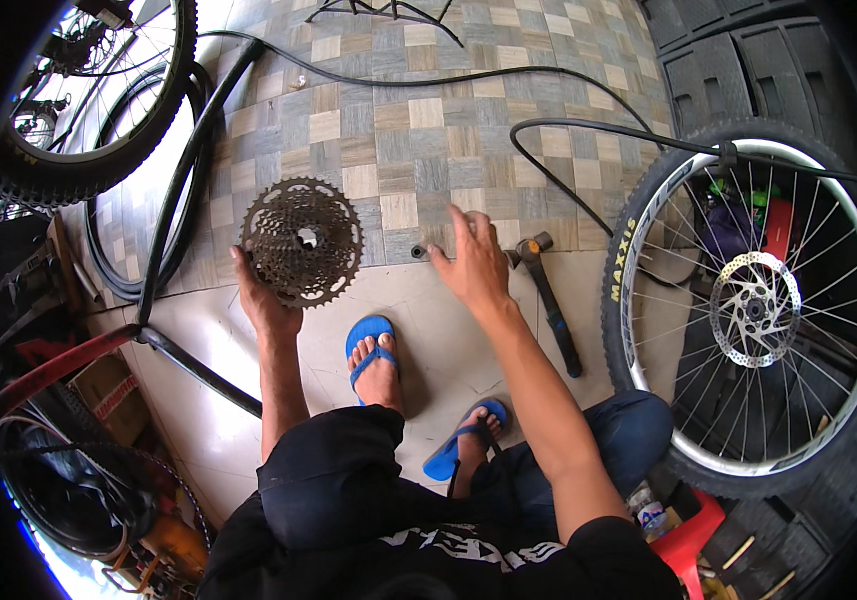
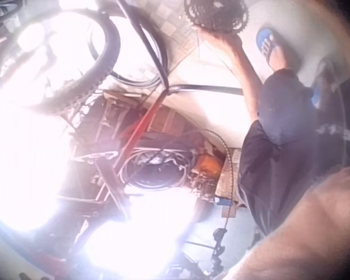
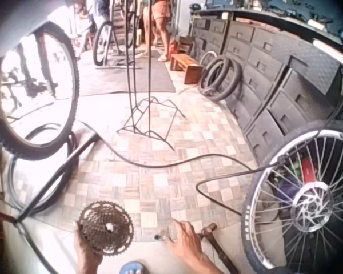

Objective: The person sits on the floor and repeatedly taps a bicycle cassette with a hammer while rotating it by hand. The cassette is held in both hands and turned to different positions between taps.

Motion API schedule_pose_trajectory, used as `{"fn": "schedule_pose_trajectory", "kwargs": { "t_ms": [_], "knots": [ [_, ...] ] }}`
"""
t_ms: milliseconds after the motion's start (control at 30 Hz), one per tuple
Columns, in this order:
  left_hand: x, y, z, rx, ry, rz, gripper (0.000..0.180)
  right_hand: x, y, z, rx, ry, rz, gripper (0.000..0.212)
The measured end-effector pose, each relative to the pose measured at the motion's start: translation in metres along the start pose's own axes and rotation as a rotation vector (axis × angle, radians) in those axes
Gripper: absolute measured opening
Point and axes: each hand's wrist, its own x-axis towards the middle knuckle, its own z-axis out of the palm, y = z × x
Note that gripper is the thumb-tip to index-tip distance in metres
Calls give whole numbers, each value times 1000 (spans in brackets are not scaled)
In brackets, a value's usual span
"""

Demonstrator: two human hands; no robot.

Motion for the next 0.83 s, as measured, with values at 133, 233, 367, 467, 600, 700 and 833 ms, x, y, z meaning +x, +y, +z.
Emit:
{"fn": "schedule_pose_trajectory", "kwargs": {
  "t_ms": [133,233,367,467,600,700,833],
  "knots": [
    [1,4,-8,19,11,25,63,-2,8,52,-77,-211,-37,63],
    [-2,-3,-7,57,12,15,64,0,13,84,-94,-303,-54,51],
    [-6,-4,-9,111,-70,-37,65,2,39,90,230,-211,92,30],
    [-4,-4,-11,122,-79,-63,66,-10,81,56,327,203,59,19],
    [3,-10,-2,156,-24,-69,66,-46,135,-2,-97,422,335,25],
    [14,-9,18,197,-84,-64,65,-68,152,-12,-214,133,653,53],
    [35,16,52,337,-233,-11,65,-71,166,-9,-225,-230,853,65]
  ]
}}
